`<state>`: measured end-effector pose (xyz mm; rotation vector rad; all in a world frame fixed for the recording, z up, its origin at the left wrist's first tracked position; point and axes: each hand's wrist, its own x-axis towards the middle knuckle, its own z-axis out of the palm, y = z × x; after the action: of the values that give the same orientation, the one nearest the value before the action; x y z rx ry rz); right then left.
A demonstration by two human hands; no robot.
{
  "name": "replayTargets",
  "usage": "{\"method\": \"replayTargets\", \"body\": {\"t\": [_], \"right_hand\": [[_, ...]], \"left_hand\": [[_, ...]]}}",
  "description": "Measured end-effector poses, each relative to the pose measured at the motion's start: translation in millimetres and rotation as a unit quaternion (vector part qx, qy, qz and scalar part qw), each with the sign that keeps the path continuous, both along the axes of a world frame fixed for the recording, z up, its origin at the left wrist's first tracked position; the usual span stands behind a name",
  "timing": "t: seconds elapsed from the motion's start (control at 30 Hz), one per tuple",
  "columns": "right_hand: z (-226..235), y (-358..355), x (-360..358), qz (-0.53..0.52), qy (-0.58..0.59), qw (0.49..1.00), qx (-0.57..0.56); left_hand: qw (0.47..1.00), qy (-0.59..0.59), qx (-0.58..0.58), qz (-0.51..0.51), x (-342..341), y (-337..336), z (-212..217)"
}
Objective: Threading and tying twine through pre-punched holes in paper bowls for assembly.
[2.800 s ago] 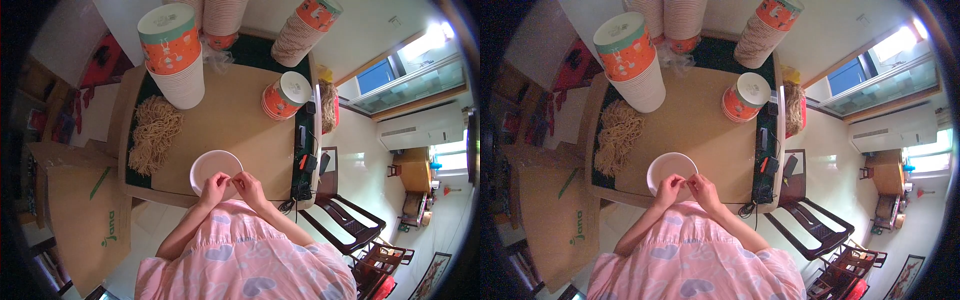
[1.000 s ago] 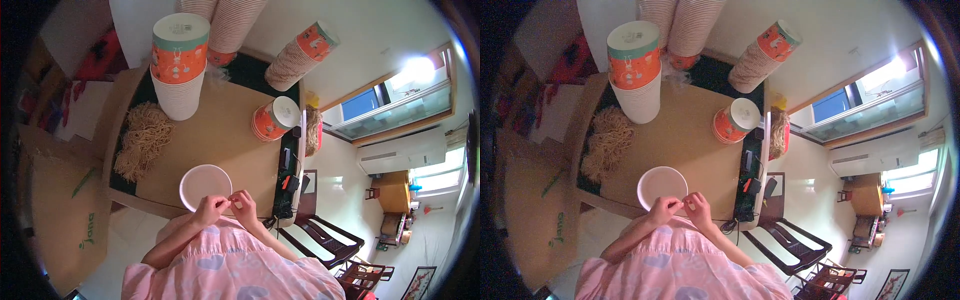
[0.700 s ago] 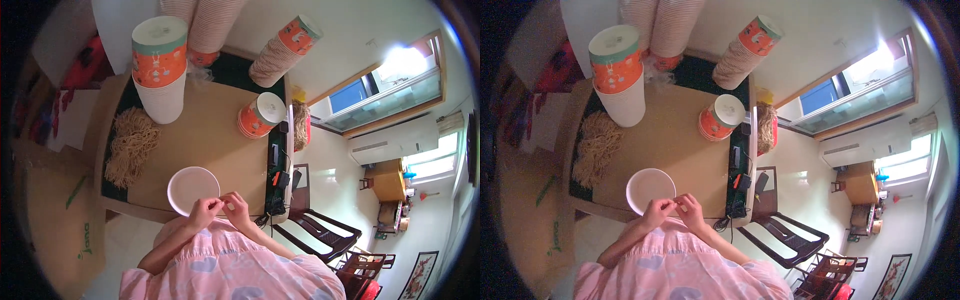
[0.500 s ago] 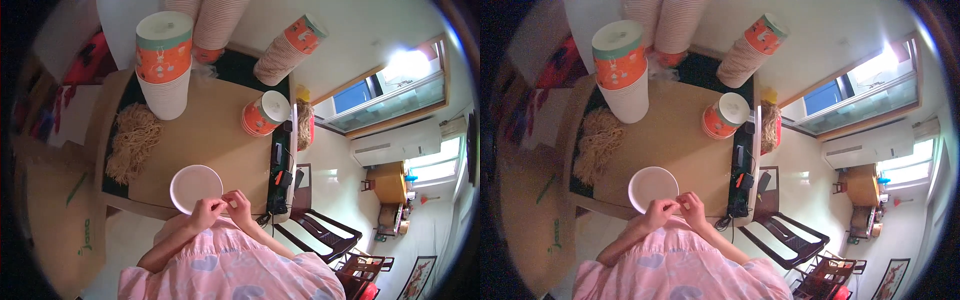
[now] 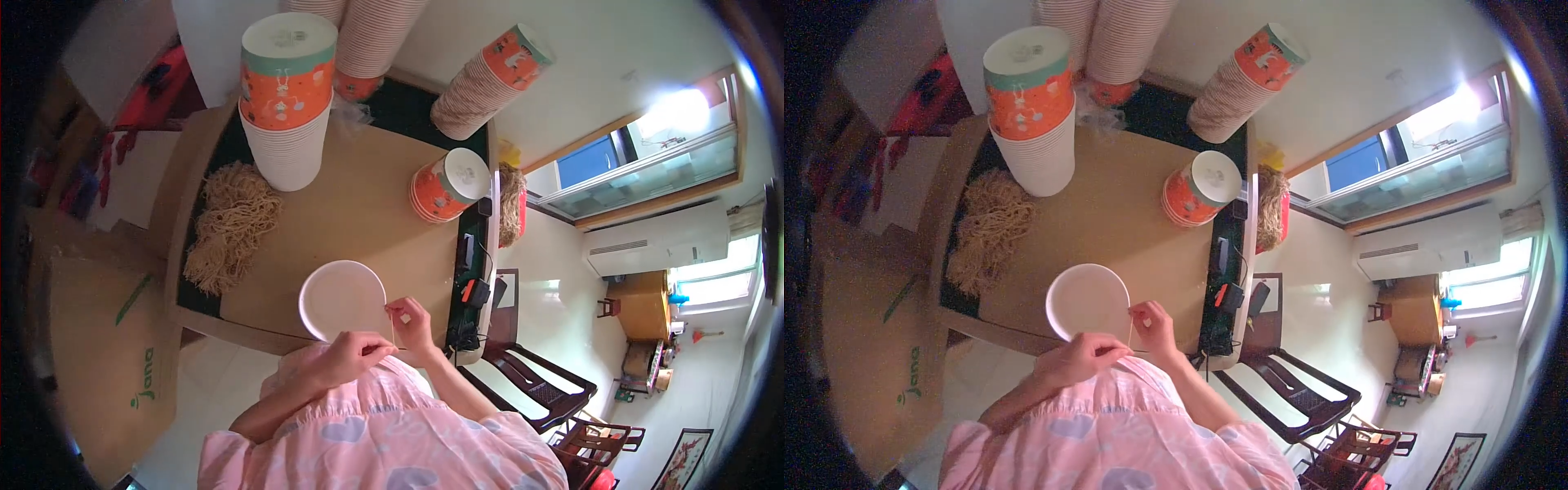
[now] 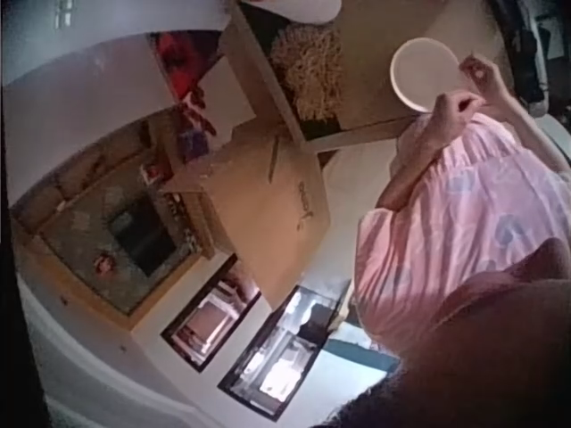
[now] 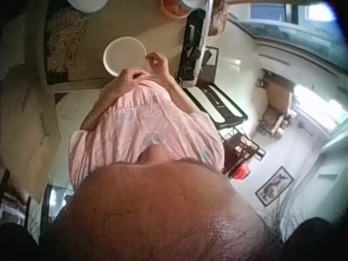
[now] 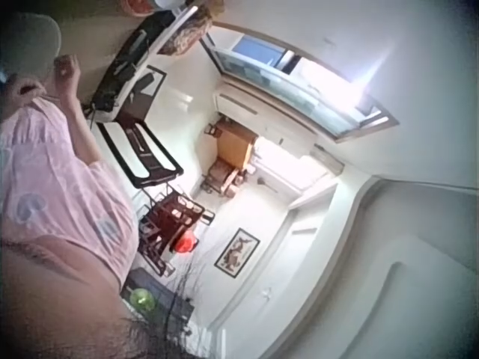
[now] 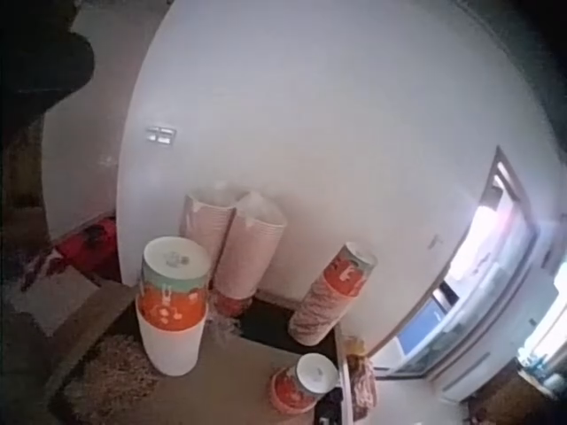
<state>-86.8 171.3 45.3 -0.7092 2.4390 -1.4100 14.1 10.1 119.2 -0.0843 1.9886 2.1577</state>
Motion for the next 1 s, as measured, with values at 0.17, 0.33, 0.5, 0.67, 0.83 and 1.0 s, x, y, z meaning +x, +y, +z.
{"method": "replayTargets", "body": {"t": [0.17, 0.33, 0.5, 0.67, 0.83, 1.0], "right_hand": [[-0.3, 7.2, -52.9, 0.014, -0.064, 0.997, 0.03], [25.2, -18.1, -81.5, 0.066, -0.094, 0.981, 0.157], [-5.1, -14.1, -81.8, 0.149, -0.001, 0.964, 0.22], [0.2, -16.5, -83.0, 0.215, 0.064, 0.942, 0.249], [3.2, 34.5, -180.9, -0.017, 0.113, 0.983, 0.142], [43.8, 143.7, -278.0, -0.229, 0.074, 0.905, 0.352]], "left_hand": [[0.989, -0.074, 0.087, 0.092, 2.4, -23.8, 23.1], [0.978, -0.078, 0.119, 0.151, 1.4, -38.8, 7.7], [0.939, -0.053, 0.204, 0.272, -7.0, -58.2, 15.1], [0.908, -0.049, 0.239, 0.34, -6.1, -89.7, 4.5], [0.915, -0.08, 0.217, 0.332, 4.9, -91.4, 7.1], [0.907, -0.105, 0.232, 0.335, 16.3, -91.4, -12.9]]}}
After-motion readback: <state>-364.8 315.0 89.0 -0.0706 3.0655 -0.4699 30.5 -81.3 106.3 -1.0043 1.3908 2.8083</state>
